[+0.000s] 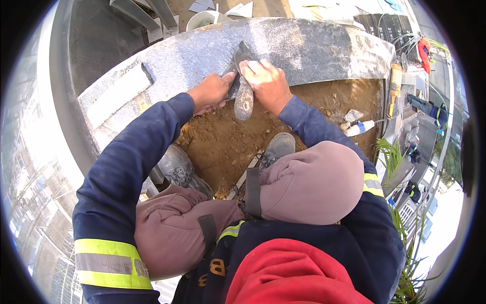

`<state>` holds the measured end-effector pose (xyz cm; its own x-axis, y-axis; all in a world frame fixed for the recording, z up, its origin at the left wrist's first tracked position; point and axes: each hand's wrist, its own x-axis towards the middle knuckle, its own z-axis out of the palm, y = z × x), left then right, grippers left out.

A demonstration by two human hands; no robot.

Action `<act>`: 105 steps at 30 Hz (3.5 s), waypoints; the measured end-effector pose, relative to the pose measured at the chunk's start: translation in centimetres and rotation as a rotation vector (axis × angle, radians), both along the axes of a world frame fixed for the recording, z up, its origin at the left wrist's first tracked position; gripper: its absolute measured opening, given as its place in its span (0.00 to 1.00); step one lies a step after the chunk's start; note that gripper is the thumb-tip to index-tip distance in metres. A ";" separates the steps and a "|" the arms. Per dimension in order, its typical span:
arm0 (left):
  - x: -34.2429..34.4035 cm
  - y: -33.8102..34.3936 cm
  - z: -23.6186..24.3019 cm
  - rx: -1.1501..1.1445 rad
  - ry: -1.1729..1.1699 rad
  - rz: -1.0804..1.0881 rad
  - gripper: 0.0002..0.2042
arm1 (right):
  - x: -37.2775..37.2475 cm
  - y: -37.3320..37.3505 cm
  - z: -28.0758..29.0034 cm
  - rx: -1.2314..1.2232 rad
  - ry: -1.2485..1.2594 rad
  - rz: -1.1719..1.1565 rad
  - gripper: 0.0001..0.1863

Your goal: The person kneels beside a curved stone structure and uses a trowel to spread adhesive or mortar along the edge. They then place a stone slab into position, press it down, and smooth the surface with the trowel. The person repeats this process along the curved edge, adjusting the slab and applying more adhesive as needed.

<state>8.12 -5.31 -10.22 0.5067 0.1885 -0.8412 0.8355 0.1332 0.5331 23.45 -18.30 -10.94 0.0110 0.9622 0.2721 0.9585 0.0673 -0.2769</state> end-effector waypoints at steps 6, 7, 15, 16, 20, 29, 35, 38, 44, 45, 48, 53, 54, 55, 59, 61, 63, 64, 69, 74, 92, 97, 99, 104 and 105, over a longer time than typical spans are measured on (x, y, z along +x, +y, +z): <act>0.3 0.0 1.1 0.041 0.035 -0.044 0.33 | -0.7 -1.4 -0.6 -0.044 -0.077 -0.028 0.19; 0.2 0.2 0.3 0.041 0.043 -0.062 0.33 | -0.6 -1.1 -0.8 -0.009 -0.144 -0.060 0.20; 0.3 0.1 1.6 0.046 0.009 -0.046 0.33 | -0.3 -0.6 -1.7 0.033 -0.176 -0.079 0.22; -0.1 0.0 1.5 0.058 0.007 -0.046 0.33 | 0.2 1.1 -0.4 0.234 -0.048 -0.049 0.14; -0.2 0.1 0.9 0.077 -0.002 -0.051 0.32 | 0.7 1.8 0.0 0.091 0.091 -0.029 0.15; -0.3 0.1 -1.5 0.048 -0.054 -0.035 0.34 | -0.6 0.3 -0.9 0.094 -0.019 0.027 0.20; 0.1 0.1 1.1 0.079 0.010 -0.077 0.33 | 2.5 3.1 -0.7 0.087 0.106 -0.027 0.19; -0.6 -0.1 -0.1 0.086 -0.187 0.016 0.26 | -0.6 0.5 -0.9 0.021 -0.089 0.007 0.21; 0.0 0.8 -0.6 0.069 -0.069 -0.022 0.32 | 0.1 1.6 0.4 0.043 0.065 -0.017 0.21; 0.2 0.4 -1.3 0.093 -0.062 -0.061 0.34 | 0.1 0.9 0.2 0.006 0.026 -0.014 0.21; 0.2 0.7 -0.1 0.033 -0.085 -0.041 0.33 | 1.2 1.4 0.1 0.038 0.034 -0.013 0.16; -0.2 1.3 -0.4 0.217 -0.071 -0.146 0.35 | 0.1 1.1 -0.5 -0.023 0.016 -0.007 0.15; -0.1 1.2 -0.3 0.312 -0.126 -0.180 0.35 | -1.1 0.2 -0.1 -0.067 -0.078 0.010 0.14; -0.3 0.9 -0.9 0.406 -0.168 -0.212 0.35 | -0.5 0.5 -0.3 -0.058 -0.122 0.041 0.14; -0.8 0.3 -1.5 0.743 -0.257 -0.278 0.27 | 5.8 3.1 1.9 0.151 -0.005 -0.123 0.18; -0.5 0.6 0.5 0.921 -0.266 -0.292 0.22 | 6.9 2.3 4.3 0.353 0.120 -0.042 0.20; -1.2 1.2 1.7 1.012 -0.222 -0.418 0.17 | 2.6 1.7 5.4 0.214 0.128 0.041 0.21; -0.9 1.2 1.9 1.048 -0.224 -0.484 0.14 | 1.2 1.3 6.0 0.134 0.112 0.069 0.21; -0.9 -0.5 2.1 1.064 -0.159 -0.688 0.13 | 5.1 0.0 0.9 -0.025 0.045 -0.259 0.21; -2.3 -0.3 1.1 1.276 -0.269 -0.782 0.21 | 6.0 -1.1 2.9 0.235 0.246 -0.084 0.23; -1.6 -2.0 -0.3 1.243 -0.253 -0.917 0.29 | 0.6 -0.7 0.7 0.016 0.070 -0.076 0.20; -1.4 -2.1 -0.2 1.232 -0.242 -0.914 0.29 | -0.7 -1.5 0.4 -0.031 0.008 -0.023 0.20; -1.3 -1.6 -0.1 1.225 -0.245 -0.936 0.30 | -0.3 -1.7 0.1 -0.033 -0.100 -0.028 0.18; -1.4 -2.1 0.0 1.191 -0.240 -0.918 0.30 | 0.4 -0.6 -0.1 0.070 -0.014 -0.070 0.20; -1.3 -2.2 -0.2 1.214 -0.250 -0.931 0.29 | -0.2 -1.7 -0.3 0.012 -0.034 -0.069 0.20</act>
